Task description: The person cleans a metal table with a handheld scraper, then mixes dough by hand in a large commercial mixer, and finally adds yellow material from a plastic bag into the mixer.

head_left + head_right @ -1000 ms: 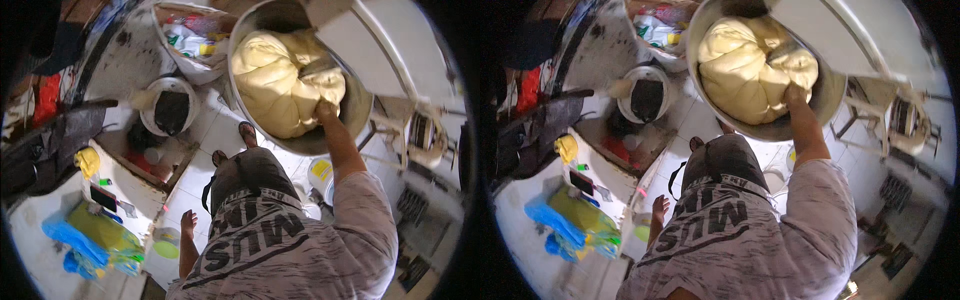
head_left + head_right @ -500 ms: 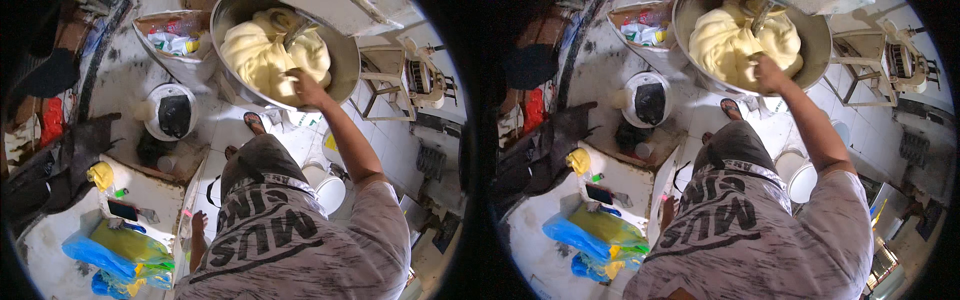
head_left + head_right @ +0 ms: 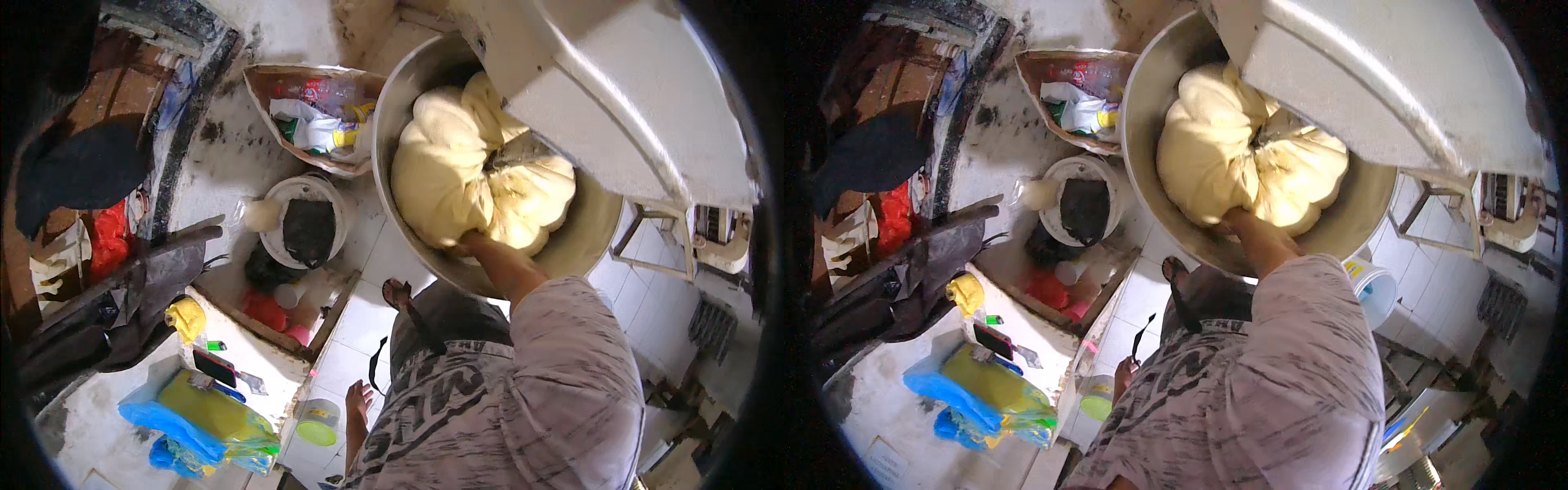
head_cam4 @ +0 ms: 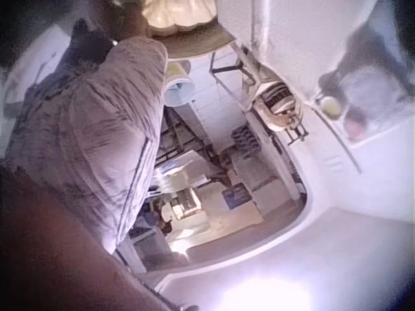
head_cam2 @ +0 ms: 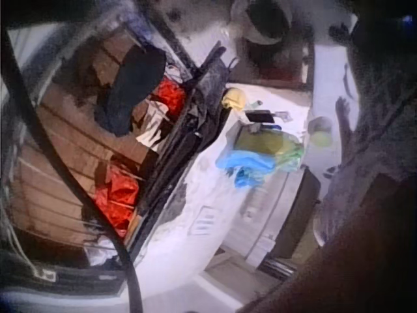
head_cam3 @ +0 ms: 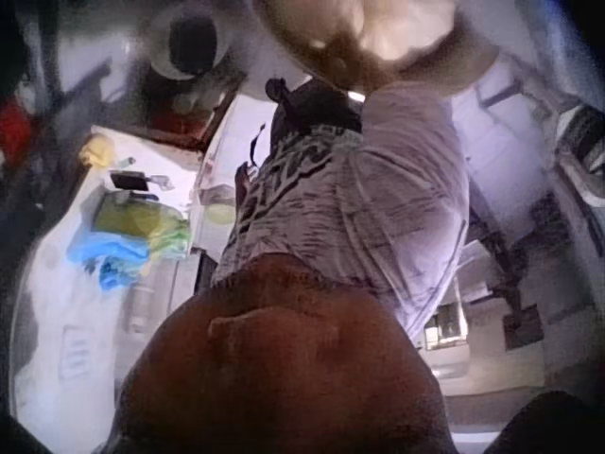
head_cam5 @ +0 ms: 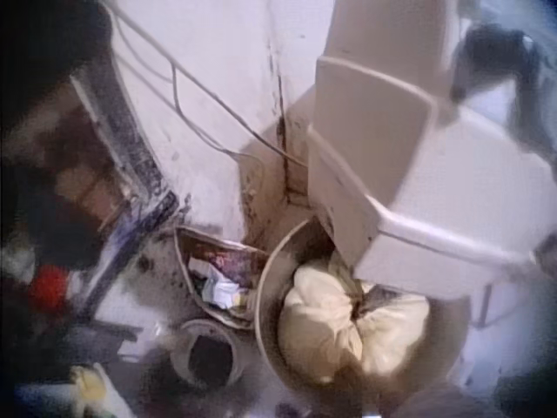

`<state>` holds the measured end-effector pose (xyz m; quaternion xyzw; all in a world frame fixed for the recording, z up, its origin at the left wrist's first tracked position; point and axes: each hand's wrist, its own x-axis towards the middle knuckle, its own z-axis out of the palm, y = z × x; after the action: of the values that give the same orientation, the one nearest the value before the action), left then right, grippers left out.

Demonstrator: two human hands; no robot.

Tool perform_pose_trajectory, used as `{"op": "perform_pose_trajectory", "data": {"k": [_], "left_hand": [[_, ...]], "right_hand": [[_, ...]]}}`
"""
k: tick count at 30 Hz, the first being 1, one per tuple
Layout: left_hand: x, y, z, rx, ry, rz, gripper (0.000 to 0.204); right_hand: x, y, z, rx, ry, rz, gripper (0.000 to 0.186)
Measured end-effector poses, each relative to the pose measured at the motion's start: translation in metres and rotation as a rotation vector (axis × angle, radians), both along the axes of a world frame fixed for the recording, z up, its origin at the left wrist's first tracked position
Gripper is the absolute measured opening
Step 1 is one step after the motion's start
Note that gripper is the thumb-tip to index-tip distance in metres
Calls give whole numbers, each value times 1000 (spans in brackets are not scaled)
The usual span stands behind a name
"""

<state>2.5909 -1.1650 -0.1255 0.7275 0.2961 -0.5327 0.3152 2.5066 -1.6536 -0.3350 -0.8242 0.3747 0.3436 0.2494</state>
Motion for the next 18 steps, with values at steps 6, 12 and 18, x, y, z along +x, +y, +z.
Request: {"op": "perform_pose_trajectory", "data": {"k": [6, 12, 18], "left_hand": [[-20, -2, 11, -38, -24, 58, 43], [-15, 57, -15, 29, 19, 56, 44], [26, 70, -44, -142, -53, 19, 44]], "right_hand": [[-39, -53, 64, -9, 372, 4, 49], [-62, -100, 133, -190, 461, 62, 33], [-35, -106, 220, -443, 401, 201, 20]]}}
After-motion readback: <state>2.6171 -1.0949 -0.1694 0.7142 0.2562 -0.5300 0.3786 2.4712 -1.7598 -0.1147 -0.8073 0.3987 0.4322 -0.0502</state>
